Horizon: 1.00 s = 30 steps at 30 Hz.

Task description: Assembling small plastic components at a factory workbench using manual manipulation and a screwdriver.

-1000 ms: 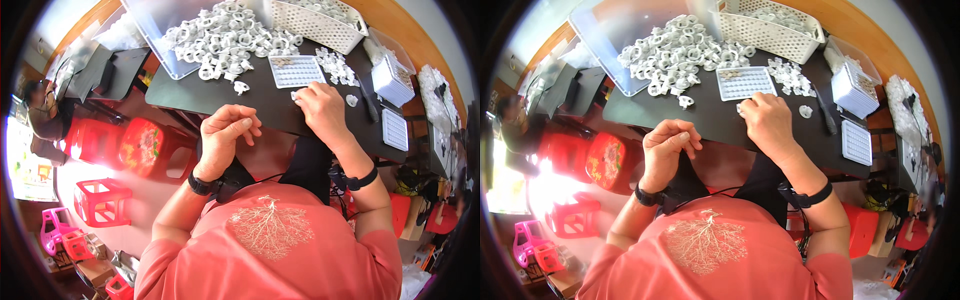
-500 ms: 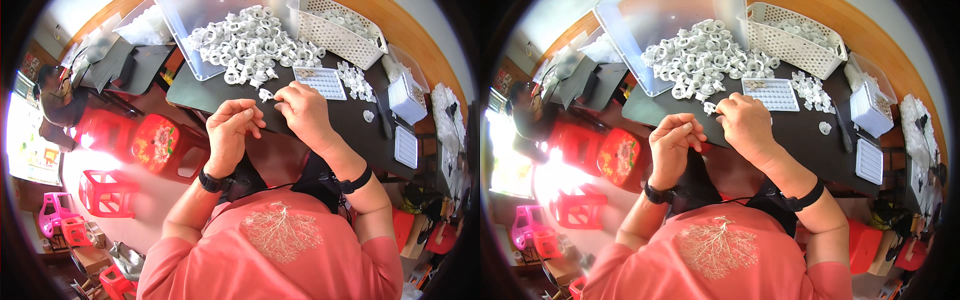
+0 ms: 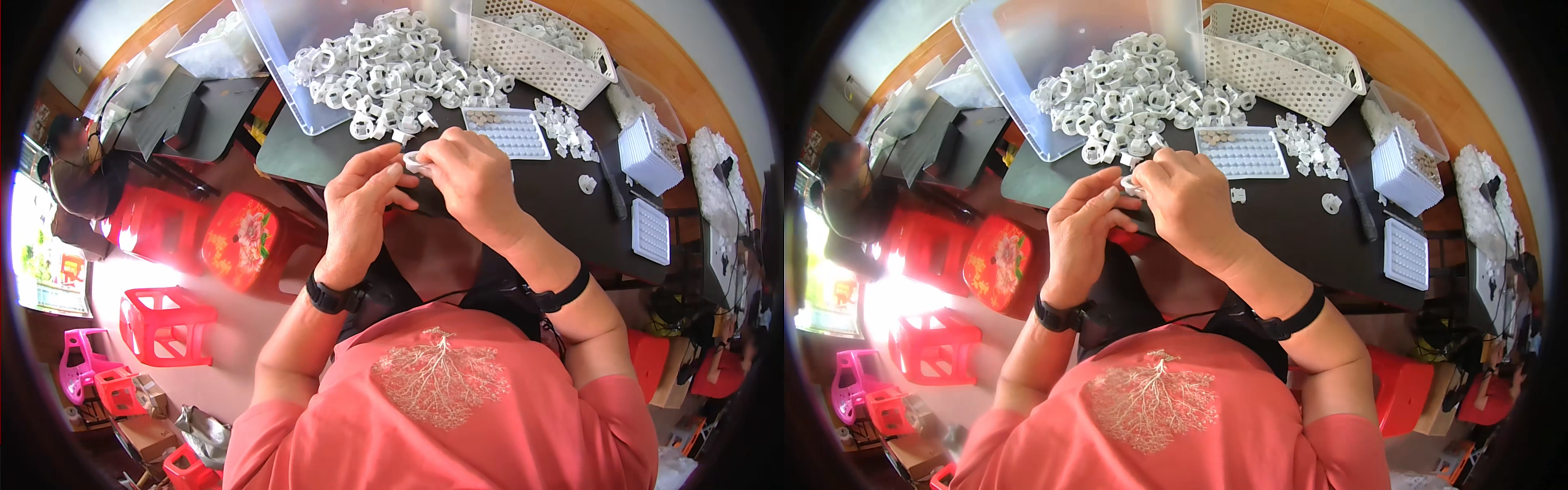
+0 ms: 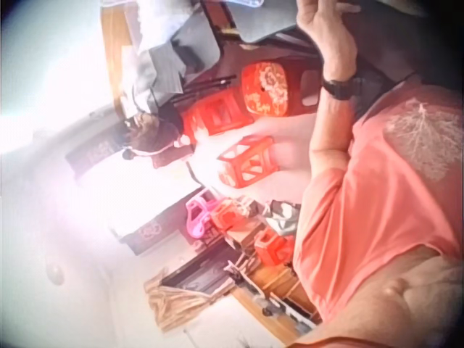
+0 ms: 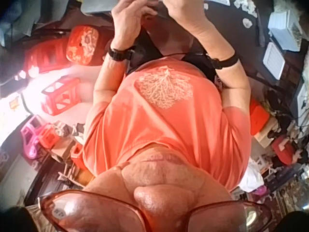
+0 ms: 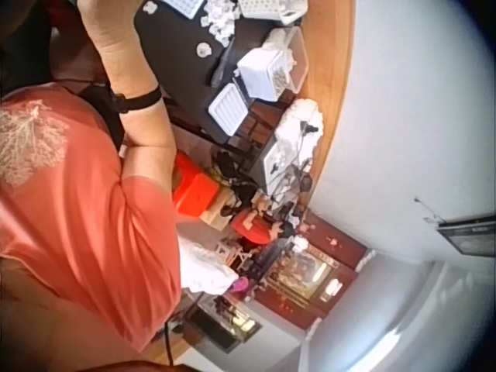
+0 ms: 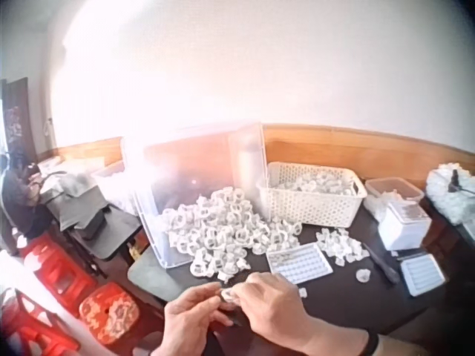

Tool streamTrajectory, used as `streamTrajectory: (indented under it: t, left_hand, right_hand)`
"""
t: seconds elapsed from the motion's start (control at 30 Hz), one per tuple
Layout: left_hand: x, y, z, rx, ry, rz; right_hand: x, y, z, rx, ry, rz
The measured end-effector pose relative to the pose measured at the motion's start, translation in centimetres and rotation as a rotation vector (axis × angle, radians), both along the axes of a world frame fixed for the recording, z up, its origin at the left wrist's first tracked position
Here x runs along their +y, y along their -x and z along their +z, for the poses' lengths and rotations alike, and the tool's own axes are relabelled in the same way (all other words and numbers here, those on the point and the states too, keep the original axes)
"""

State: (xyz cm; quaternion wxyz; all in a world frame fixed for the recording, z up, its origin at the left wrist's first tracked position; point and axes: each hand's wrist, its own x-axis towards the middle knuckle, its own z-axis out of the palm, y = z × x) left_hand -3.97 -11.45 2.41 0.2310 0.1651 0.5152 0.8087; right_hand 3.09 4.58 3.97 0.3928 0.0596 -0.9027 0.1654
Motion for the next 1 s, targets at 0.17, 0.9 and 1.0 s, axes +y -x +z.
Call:
streamTrajectory:
  t: [0.17, 0.9, 1.0]
  left_hand:
    - [1.7, 0.0, 0.4, -0.115, -0.183, -0.345]
    - [7.7, -2.3, -1.4, -0.243, -0.354, -0.64]
    - [8.3, -2.4, -0.8, -0.241, -0.306, -0.656]
  right_hand:
    - [1.0, -2.5, 1.0, 0.169, 0.05, 0.096]
    - [3.6, -8.2, 1.4, 0.126, 0.437, 0.12]
    - [4.3, -8.1, 1.2, 0.129, 0.433, 0.099]
